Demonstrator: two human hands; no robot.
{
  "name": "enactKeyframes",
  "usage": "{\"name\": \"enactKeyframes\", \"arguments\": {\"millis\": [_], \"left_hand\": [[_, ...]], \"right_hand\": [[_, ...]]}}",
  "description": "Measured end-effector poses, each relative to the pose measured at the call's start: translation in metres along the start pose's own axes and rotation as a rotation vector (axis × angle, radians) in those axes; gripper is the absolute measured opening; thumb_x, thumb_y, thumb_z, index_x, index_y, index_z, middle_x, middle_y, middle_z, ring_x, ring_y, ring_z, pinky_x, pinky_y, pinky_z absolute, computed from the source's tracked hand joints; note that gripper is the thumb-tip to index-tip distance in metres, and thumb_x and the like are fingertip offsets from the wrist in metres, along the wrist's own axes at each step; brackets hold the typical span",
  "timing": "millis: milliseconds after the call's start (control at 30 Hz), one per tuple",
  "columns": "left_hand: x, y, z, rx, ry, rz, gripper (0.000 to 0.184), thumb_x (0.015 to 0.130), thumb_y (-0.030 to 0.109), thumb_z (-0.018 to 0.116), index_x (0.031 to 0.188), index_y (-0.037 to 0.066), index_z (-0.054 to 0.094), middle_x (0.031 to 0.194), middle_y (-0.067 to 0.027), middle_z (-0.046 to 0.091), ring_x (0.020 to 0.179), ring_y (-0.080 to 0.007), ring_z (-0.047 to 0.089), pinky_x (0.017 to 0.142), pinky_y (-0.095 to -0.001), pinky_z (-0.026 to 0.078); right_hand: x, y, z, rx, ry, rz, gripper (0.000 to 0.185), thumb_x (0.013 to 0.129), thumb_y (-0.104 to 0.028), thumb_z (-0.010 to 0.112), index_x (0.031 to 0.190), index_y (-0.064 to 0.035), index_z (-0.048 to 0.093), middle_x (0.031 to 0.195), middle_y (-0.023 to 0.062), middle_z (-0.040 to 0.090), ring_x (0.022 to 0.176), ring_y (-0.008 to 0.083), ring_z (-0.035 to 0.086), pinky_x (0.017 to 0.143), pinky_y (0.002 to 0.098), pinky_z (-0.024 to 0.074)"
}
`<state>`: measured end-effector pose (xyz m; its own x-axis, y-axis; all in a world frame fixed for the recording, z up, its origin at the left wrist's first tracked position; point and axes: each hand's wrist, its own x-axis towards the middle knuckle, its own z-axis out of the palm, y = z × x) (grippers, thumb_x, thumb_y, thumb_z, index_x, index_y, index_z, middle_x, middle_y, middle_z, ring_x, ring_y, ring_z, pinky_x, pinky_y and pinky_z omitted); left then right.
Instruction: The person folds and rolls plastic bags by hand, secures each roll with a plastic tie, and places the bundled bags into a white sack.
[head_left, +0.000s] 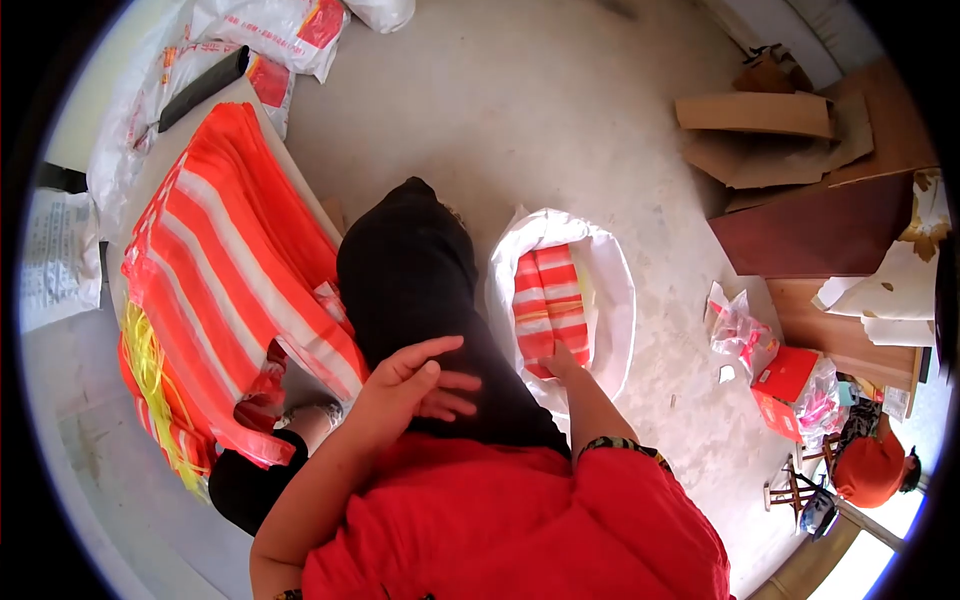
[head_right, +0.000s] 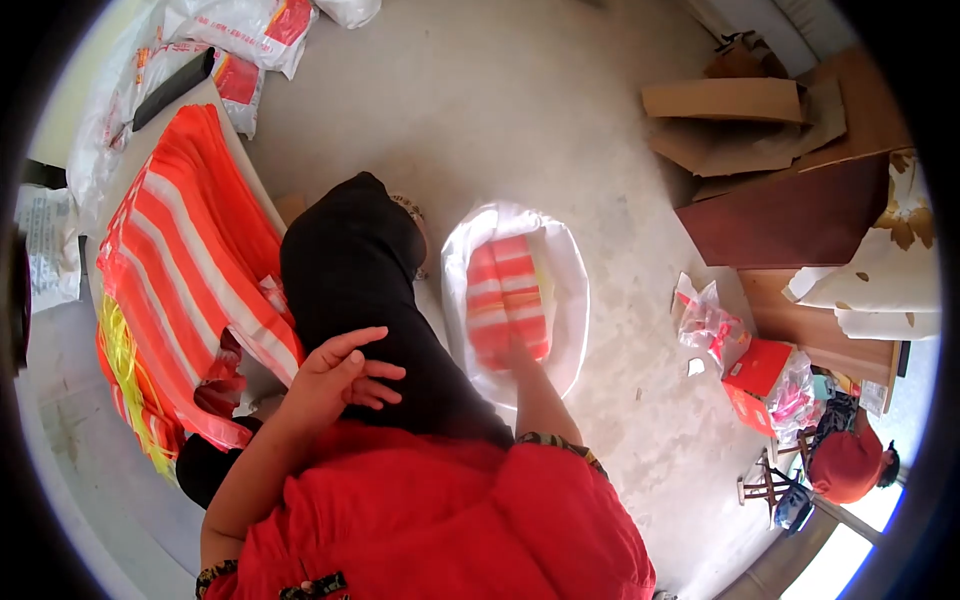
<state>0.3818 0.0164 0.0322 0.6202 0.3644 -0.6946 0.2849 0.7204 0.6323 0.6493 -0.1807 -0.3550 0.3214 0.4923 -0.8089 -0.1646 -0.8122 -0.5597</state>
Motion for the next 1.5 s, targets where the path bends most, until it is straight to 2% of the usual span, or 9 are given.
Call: {"name": "enactKeyframes", "arguments": {"millis": [67, 200, 367, 533, 667, 800, 1300, 1400, 1500], "left_hand": [[0.0, 0.001, 0.002, 0.016, 0.001, -0.002, 0.042, 0.116, 0.022, 0.041, 0.156, 0.014, 0.049, 0.126, -0.0184, 0.075, 0.101, -0.0291, 0.078, 0.084, -0.0346, 0.062], [0.002, -0.003, -0.003, 0.009, -0.019, 0.005, 0.042, 0.116, 0.022, 0.041, 0.157, 0.015, 0.048, 0.126, -0.0183, 0.075, 0.102, -0.0293, 0.078, 0.084, -0.0348, 0.062], [-0.001, -0.003, -0.004, -0.003, -0.039, 0.014, 0.042, 0.116, 0.022, 0.041, 0.157, 0.014, 0.048, 0.126, -0.0186, 0.074, 0.102, -0.0299, 0.078, 0.084, -0.0348, 0.062], [-0.002, -0.006, -0.008, 0.005, -0.065, 0.017, 0.043, 0.116, 0.023, 0.042, 0.157, 0.013, 0.047, 0.128, -0.0185, 0.074, 0.104, -0.0297, 0.077, 0.086, -0.0351, 0.062], [-0.001, -0.004, -0.01, -0.002, -0.076, 0.001, 0.045, 0.115, 0.025, 0.044, 0.158, 0.012, 0.046, 0.13, -0.0177, 0.073, 0.107, -0.0278, 0.076, 0.089, -0.0346, 0.061], [-0.003, -0.002, -0.01, -0.004, -0.074, 0.001, 0.044, 0.115, 0.024, 0.044, 0.158, 0.012, 0.047, 0.13, -0.0165, 0.073, 0.107, -0.0271, 0.076, 0.089, -0.0346, 0.06], [-0.002, -0.007, -0.008, 0.004, -0.079, 0.047, 0.042, 0.116, 0.022, 0.041, 0.157, 0.015, 0.048, 0.126, -0.016, 0.075, 0.104, -0.028, 0.078, 0.086, -0.0341, 0.062], [-0.002, -0.008, -0.009, 0.006, -0.082, 0.036, 0.043, 0.116, 0.023, 0.041, 0.157, 0.014, 0.048, 0.127, -0.0162, 0.074, 0.105, -0.0283, 0.077, 0.087, -0.0341, 0.061], [-0.003, -0.003, -0.006, 0.013, -0.074, -0.006, 0.044, 0.116, 0.024, 0.041, 0.159, 0.014, 0.046, 0.13, -0.0166, 0.073, 0.107, -0.0281, 0.077, 0.088, -0.0336, 0.061]], "right_hand": [[-0.008, -0.009, 0.006, 0.096, 0.006, 0.05, 0.071, 0.089, -0.021, 0.077, 0.15, 0.0007, 0.048, 0.135, 0.0211, 0.065, 0.124, 0.0352, 0.064, 0.107, 0.0425, 0.0524], [0.005, 0.007, 0.016, -0.695, 0.225, -0.178, 0.058, 0.091, -0.021, 0.072, 0.143, -0.0026, 0.056, 0.134, 0.0224, 0.067, 0.122, 0.0355, 0.065, 0.105, 0.0428, 0.053], [0.043, 0.042, 0.023, -0.425, -0.132, -0.058, 0.041, 0.091, -0.017, 0.068, 0.13, -0.0083, 0.068, 0.129, 0.0193, 0.07, 0.121, 0.036, 0.066, 0.103, 0.045, 0.0529], [0.039, 0.034, 0.03, -0.639, -0.292, -0.328, 0.041, 0.091, -0.014, 0.063, 0.132, -0.0103, 0.068, 0.13, 0.0197, 0.069, 0.12, 0.0358, 0.066, 0.101, 0.0447, 0.0525], [0.041, 0.028, 0.029, -0.784, -0.346, -0.194, 0.048, 0.096, -0.021, 0.06, 0.143, -0.0127, 0.063, 0.143, 0.0196, 0.064, 0.127, 0.0369, 0.063, 0.107, 0.0443, 0.0477], [0.04, 0.055, 0.022, -0.559, -0.248, 0.105, 0.042, 0.098, -0.027, 0.061, 0.137, -0.0108, 0.064, 0.131, 0.0155, 0.065, 0.114, 0.0313, 0.065, 0.099, 0.0416, 0.0502], [0.023, 0.032, 0.022, -0.805, -0.369, -0.016, 0.031, 0.099, -0.031, 0.057, 0.112, -0.0065, 0.072, 0.103, 0.0133, 0.071, 0.091, 0.029, 0.069, 0.082, 0.0415, 0.0552], [0.014, 0.008, 0.024, -0.775, -0.196, -0.335, 0.032, 0.099, -0.031, 0.055, 0.105, -0.0057, 0.074, 0.098, 0.0138, 0.073, 0.088, 0.0299, 0.07, 0.08, 0.0423, 0.0563], [0.058, 0.044, 0.024, -1.059, -0.333, -0.41, 0.028, 0.094, -0.023, 0.061, 0.108, -0.004, 0.076, 0.104, 0.0222, 0.074, 0.097, 0.0381, 0.073, 0.084, 0.0471, 0.0571]]}}
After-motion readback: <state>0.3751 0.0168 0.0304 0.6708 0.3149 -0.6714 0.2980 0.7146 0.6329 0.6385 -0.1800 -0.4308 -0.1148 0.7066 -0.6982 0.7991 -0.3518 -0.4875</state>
